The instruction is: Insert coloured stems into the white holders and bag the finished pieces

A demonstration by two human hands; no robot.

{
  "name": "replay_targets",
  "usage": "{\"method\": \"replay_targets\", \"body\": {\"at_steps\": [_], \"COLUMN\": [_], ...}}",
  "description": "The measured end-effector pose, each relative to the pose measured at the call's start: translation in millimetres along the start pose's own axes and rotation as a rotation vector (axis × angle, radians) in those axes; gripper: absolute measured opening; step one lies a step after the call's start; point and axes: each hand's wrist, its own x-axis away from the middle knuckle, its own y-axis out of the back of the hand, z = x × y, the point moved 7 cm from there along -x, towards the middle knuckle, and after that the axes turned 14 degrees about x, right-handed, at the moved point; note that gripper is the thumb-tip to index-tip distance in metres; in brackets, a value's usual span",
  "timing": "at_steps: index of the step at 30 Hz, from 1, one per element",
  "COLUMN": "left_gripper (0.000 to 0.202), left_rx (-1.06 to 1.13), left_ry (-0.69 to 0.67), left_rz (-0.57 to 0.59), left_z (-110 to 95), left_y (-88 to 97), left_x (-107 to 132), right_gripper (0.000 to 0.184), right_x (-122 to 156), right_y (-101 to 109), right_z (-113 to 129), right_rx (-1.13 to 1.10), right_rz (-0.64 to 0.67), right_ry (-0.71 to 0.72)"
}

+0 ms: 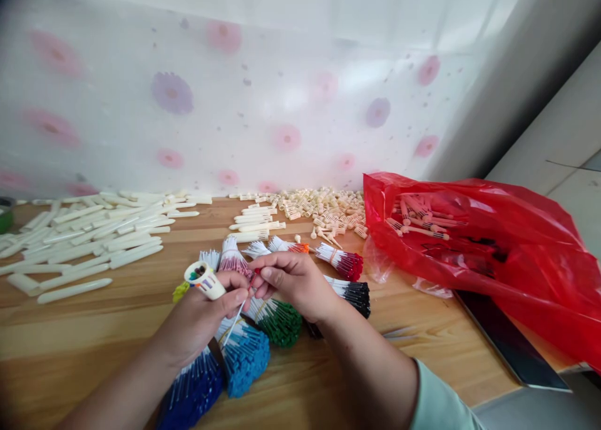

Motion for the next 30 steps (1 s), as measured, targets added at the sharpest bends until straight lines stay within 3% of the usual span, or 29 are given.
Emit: {"method": "replay_targets", "body": {"at_steps": [9, 12, 14, 17, 19, 24, 27, 30], "left_gripper": [0.019, 0.021, 0.021, 0.019, 0.018, 0.018, 0.014, 0.014], "left_rx": [0.041, -0.092, -0.192, -0.254, -0.290, -0.370, -0.363, -0.377], "left_ry": [0.023, -0.026, -0.106, -0.218, -0.255, -0.328, -0.361, -0.382], "left_rz": [0.053, 0.025, -0.046, -0.136, -0.143, -0.140, -0.145, -0.141], "left_z": [2.6, -1.7, -8.4, -18.4, -22.8, -28.7, -28.2, -28.5], "left_y": [-4.6, -1.3, 5.0, 12.5, 12.8, 10.1, 10.7, 10.2], "left_x": [3.3, 0.7, -1.4, -2.6, -2.6, -0.7, 0.4, 0.7], "right_gripper": [0.012, 0.011, 0.006, 0.007, 0.009, 0.021, 0.025, 0.022], "right_x": [1.5, 5.7, 17.4, 55.7, 79.9, 88.1, 82.3, 80.6], "right_y": [-2.3, -2.4, 2.5, 8.4, -2.2, -41.7, -50.5, -49.7], "right_z": [11.5, 26.8, 52.3, 103.9, 129.1, 143.5, 142.2, 141.4], "right_rx": [0.079, 0.236, 0.360, 0.412, 0.537, 0.979, 1.071, 1.081], "right_rz": [-0.022, -0.032, -0.160, -0.485, -0.580, -0.419, -0.344, -0.363], "right_ry": [0.111, 0.161, 0.286, 0.602, 0.736, 0.706, 0.718, 0.731]}}
